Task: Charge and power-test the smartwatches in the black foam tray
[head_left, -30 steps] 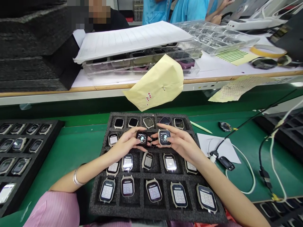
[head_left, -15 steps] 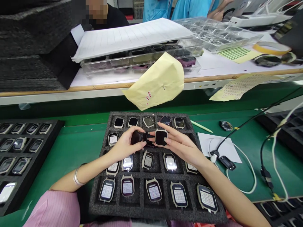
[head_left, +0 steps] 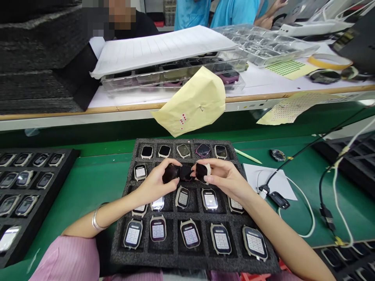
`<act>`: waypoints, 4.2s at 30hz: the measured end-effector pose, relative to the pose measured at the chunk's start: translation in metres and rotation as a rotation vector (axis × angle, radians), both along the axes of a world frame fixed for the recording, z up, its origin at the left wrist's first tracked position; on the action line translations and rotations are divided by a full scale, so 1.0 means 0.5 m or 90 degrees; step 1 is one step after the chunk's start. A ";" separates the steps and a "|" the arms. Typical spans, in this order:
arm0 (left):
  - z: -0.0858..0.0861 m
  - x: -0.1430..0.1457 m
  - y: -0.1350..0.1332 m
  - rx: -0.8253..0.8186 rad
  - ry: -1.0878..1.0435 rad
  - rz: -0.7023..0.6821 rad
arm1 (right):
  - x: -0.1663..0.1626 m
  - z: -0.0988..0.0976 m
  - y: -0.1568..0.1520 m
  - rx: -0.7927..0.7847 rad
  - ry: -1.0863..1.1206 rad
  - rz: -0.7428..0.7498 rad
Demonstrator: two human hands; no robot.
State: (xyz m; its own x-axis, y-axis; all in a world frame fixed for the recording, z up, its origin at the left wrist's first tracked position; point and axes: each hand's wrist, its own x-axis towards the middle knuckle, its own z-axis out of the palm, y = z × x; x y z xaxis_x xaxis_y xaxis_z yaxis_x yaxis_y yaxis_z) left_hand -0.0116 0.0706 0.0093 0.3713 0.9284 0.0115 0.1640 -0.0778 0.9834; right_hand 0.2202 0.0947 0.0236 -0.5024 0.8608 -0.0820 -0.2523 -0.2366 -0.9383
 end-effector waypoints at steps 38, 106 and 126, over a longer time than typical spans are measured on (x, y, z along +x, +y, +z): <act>0.010 -0.004 0.000 0.082 0.063 0.021 | -0.002 0.009 -0.006 0.013 -0.068 0.039; 0.003 0.010 0.007 -0.233 -0.296 0.033 | 0.004 -0.009 -0.009 -0.004 -0.165 -0.028; 0.004 0.006 0.004 -0.210 -0.310 -0.020 | 0.032 -0.002 -0.018 0.055 -0.167 0.091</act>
